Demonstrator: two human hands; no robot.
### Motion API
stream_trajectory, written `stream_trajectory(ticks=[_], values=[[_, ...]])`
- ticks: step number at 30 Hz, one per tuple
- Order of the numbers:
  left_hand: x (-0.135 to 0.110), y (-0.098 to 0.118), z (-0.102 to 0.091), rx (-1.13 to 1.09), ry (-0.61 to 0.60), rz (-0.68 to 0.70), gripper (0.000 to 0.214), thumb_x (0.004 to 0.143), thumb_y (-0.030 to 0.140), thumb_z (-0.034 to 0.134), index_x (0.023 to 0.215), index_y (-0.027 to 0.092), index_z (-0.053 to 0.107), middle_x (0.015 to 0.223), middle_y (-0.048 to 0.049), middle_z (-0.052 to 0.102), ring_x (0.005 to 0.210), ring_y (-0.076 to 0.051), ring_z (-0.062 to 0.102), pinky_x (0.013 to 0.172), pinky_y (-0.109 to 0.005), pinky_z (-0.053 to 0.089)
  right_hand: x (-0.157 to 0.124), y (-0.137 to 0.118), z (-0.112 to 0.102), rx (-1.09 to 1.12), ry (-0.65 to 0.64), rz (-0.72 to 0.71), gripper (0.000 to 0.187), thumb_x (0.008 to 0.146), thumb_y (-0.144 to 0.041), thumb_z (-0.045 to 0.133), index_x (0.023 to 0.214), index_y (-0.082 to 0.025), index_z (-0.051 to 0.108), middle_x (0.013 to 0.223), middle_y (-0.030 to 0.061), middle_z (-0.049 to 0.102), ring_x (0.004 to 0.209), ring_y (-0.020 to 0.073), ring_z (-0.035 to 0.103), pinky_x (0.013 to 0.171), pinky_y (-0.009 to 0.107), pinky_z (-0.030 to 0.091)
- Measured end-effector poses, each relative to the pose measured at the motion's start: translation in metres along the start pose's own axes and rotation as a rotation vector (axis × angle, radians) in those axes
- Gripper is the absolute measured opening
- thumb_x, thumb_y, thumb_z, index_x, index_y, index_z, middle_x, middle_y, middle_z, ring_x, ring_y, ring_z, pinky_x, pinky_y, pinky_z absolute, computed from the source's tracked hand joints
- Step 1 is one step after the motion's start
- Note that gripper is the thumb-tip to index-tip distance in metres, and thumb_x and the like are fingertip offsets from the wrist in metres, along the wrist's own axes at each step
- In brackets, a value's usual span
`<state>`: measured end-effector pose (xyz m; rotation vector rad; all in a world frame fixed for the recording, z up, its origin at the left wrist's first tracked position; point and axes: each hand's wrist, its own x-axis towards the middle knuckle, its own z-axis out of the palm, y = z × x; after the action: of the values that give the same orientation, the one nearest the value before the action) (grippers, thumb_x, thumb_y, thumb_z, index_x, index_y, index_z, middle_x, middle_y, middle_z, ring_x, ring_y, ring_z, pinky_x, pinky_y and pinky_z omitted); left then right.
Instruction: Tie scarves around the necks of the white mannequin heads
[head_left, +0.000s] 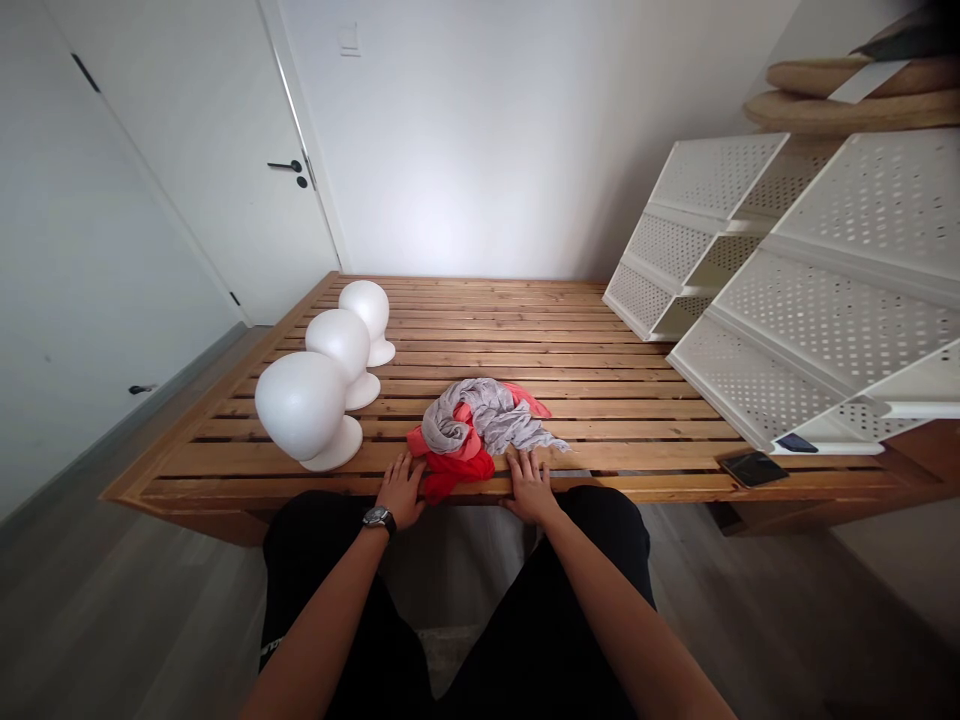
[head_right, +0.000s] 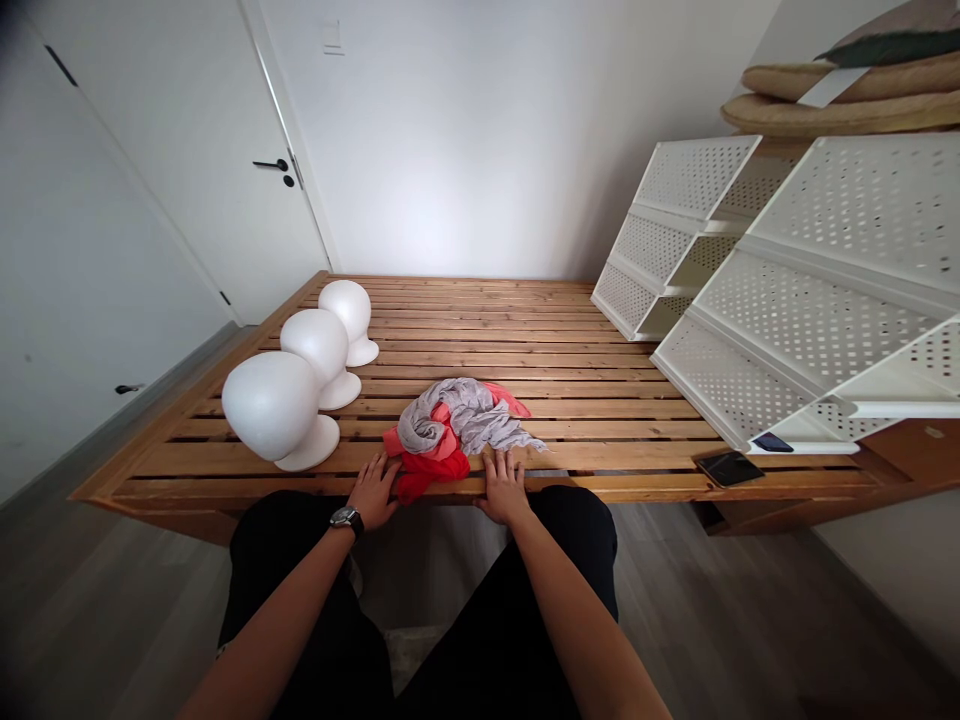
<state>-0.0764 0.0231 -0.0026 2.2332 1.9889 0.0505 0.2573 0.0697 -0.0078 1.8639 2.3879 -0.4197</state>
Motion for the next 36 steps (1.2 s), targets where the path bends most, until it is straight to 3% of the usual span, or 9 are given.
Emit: stream_trajectory(ticks=[36], values=[[0.0000,0.0001,0.0008,0.000,0.004,0.001,0.083,0.086,0.035,0.072,0.162,0.018,0.042,0.174,-0.0195,0.023,0.163,-0.038,0.017,0.133,-0.053,0.013,0.0021,0.0025,0.0038,-0.001,0.001,-0.007,0.112,0.085,-0.058,0.074,0.172,-0.020,0.013,0.177,0.0164,-0.001,0.163,0.0415,-0.007,0.126,0.064,0.003]])
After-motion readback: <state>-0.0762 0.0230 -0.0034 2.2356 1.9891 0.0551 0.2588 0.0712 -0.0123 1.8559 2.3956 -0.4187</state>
